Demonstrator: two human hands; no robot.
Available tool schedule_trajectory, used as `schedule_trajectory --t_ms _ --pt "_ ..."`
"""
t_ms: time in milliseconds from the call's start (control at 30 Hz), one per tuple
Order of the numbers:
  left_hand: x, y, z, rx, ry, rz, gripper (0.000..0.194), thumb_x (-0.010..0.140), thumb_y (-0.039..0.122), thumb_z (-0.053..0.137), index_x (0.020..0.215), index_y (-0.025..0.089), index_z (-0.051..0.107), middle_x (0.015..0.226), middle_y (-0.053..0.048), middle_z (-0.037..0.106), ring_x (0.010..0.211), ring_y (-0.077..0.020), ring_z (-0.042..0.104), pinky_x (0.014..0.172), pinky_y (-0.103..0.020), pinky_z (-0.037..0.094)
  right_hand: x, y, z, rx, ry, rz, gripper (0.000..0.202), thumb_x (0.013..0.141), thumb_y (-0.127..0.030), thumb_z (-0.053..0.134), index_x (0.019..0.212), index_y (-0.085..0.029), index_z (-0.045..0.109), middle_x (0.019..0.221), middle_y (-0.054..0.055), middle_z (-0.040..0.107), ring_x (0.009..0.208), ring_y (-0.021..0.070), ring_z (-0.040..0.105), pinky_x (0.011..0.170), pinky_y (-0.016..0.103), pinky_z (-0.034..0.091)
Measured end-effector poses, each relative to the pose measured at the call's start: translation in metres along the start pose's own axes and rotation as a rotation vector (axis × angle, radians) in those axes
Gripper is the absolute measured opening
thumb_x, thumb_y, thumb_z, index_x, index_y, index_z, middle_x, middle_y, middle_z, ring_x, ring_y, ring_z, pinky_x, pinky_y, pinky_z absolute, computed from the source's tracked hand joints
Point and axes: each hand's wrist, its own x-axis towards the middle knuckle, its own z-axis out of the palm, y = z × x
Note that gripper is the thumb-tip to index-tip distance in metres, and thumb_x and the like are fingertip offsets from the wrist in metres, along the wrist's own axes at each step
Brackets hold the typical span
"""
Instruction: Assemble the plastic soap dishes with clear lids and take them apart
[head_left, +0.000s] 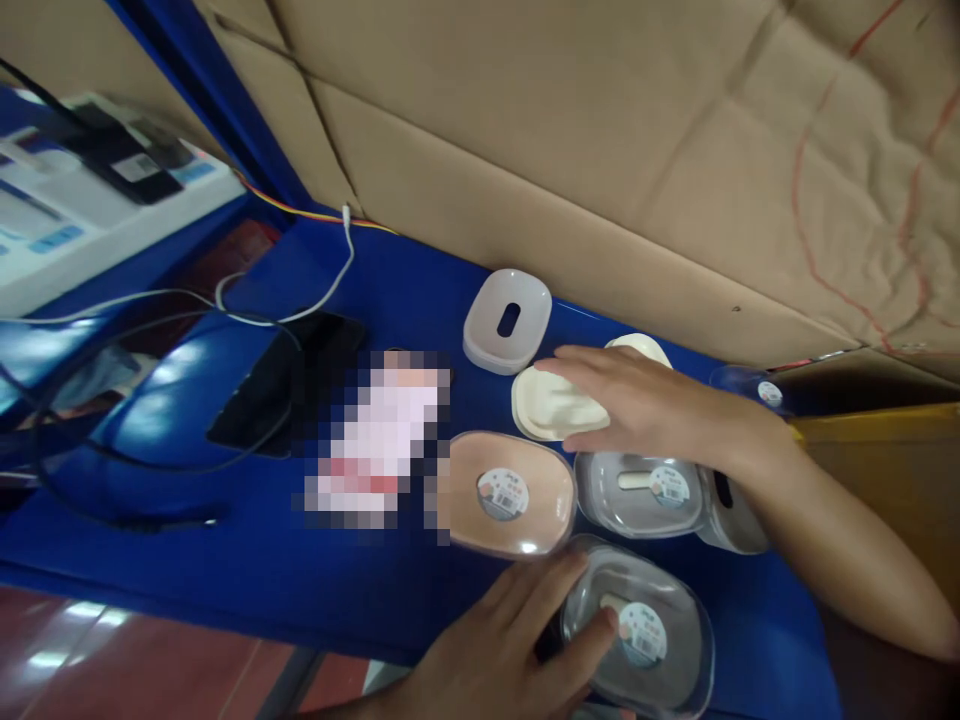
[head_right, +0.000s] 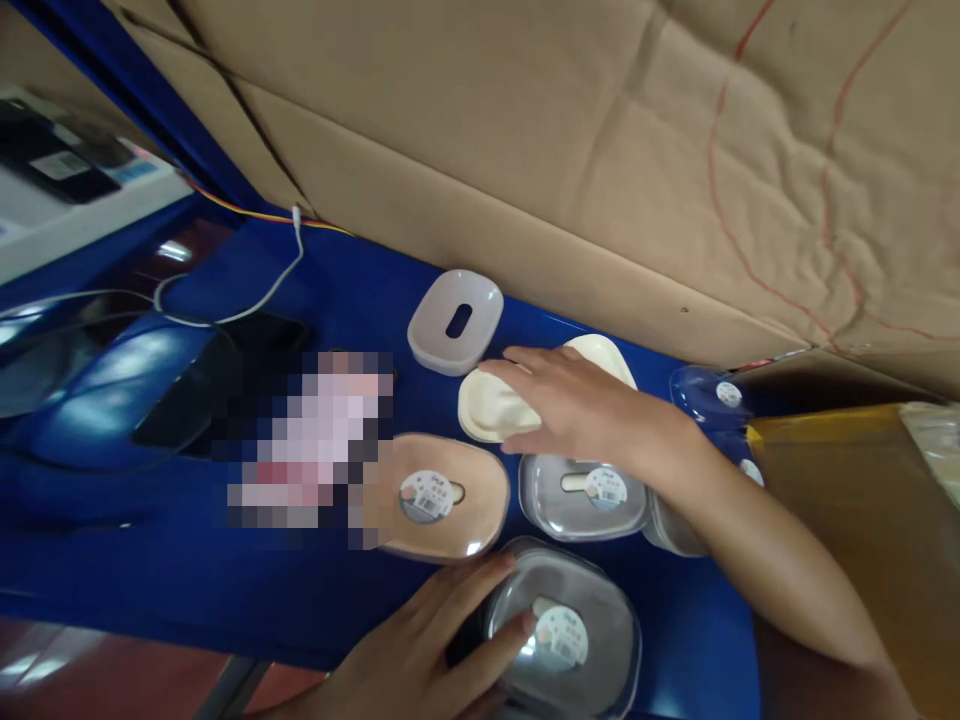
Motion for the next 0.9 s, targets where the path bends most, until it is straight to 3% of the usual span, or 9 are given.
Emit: schedule_trajectory --t_ms 67,133,267,367,467,567,667,767,900 --pt "-0.001 0.001 0.001 0.014 -0.021 -0.005 0.061 0.098 0.023 0.072 0.155 0.019 0.05 0.154 -0.024 0.058 0.143 -0.0356 0.061 0.106 -0.048 0.064 -0.004 -0.004 0.009 -0.005 -0.047 0.041 0.084 0.09 -0.036 0.085 0.163 -0.023 0.046 0.15 0.017 0.065 0.132 0.0394 0.067 0.107 0.057 0.055" --pt "-0.002 0.002 -0.001 0.026 -0.052 -0.012 0.066 0.095 0.019 0.073 0.156 0.02 0.05 0.157 -0.024 0.056 0.146 -0.0359 0.058 0.108 -0.048 0.062 -0.002 -0.003 0.014 -0.029 -0.055 0.047 0.086 0.088 -0.031 0.086 0.163 -0.02 0.046 0.148 0.017 0.066 0.132 0.0395 0.066 0.109 0.057 0.055" --pt "0.0 0.005 -0.004 0.108 -0.05 -0.022 0.057 0.101 0.027 0.072 0.154 0.021 0.053 0.155 -0.022 0.057 0.143 -0.0336 0.057 0.106 -0.044 0.062 -0.015 0.0 -0.007 -0.112 0.098 0.062 0.076 0.093 -0.036 0.084 0.159 -0.019 0.05 0.155 0.017 0.061 0.139 0.0401 0.062 0.115 0.059 0.052" --pt "0.002 0.011 -0.004 0.213 0.017 -0.059 0.042 0.108 0.039 0.067 0.146 0.022 0.061 0.142 -0.017 0.066 0.127 -0.0302 0.065 0.102 -0.044 0.06 -0.068 -0.01 -0.03 -0.126 0.253 0.139 0.069 0.105 -0.044 0.071 0.164 -0.02 0.044 0.167 0.014 0.05 0.151 0.0375 0.052 0.124 0.06 0.045" --pt "0.012 0.018 -0.002 0.325 0.069 -0.097 0.036 0.109 0.038 0.065 0.142 0.022 0.066 0.126 -0.013 0.073 0.11 -0.0269 0.068 0.096 -0.043 0.057 -0.152 -0.038 -0.027 -0.103 0.379 0.216 0.074 0.103 -0.059 0.069 0.166 -0.029 0.045 0.17 0.009 0.049 0.153 0.0361 0.052 0.128 0.058 0.045" --pt "0.033 0.019 -0.001 0.417 0.067 -0.114 0.038 0.109 0.034 0.066 0.143 0.017 0.066 0.122 -0.014 0.075 0.106 -0.0285 0.069 0.089 -0.042 0.056 -0.236 -0.08 0.01 -0.015 0.382 0.333 0.078 0.098 -0.058 0.074 0.166 -0.032 0.046 0.17 0.01 0.05 0.149 0.0369 0.058 0.116 0.056 0.059" --pt "0.06 0.017 0.0 0.499 0.02 -0.148 0.043 0.107 0.026 0.067 0.147 0.013 0.063 0.121 -0.014 0.076 0.104 -0.029 0.071 0.084 -0.041 0.056 -0.285 -0.121 0.067 0.084 0.325 0.384 0.079 0.096 -0.052 0.079 0.166 -0.032 0.048 0.169 0.011 0.052 0.143 0.0352 0.065 0.101 0.048 0.069" --pt "0.077 0.018 -0.001 0.549 0.006 -0.167 0.047 0.107 0.022 0.064 0.152 0.011 0.058 0.116 -0.013 0.076 0.097 -0.0289 0.073 0.08 -0.041 0.056 -0.291 -0.144 0.117 0.104 0.317 0.408 0.075 0.1 -0.048 0.073 0.167 -0.03 0.045 0.168 0.012 0.054 0.145 0.0344 0.064 0.103 0.05 0.068" --pt "0.068 0.032 -0.006 0.478 0.052 -0.124 0.044 0.114 0.022 0.049 0.157 0.011 0.053 0.122 -0.015 0.074 0.104 -0.0285 0.072 0.086 -0.042 0.058 -0.259 -0.145 0.156 0.088 0.394 0.419 0.067 0.103 -0.042 0.07 0.165 -0.028 0.048 0.17 0.012 0.052 0.151 0.0365 0.057 0.11 0.056 0.063"
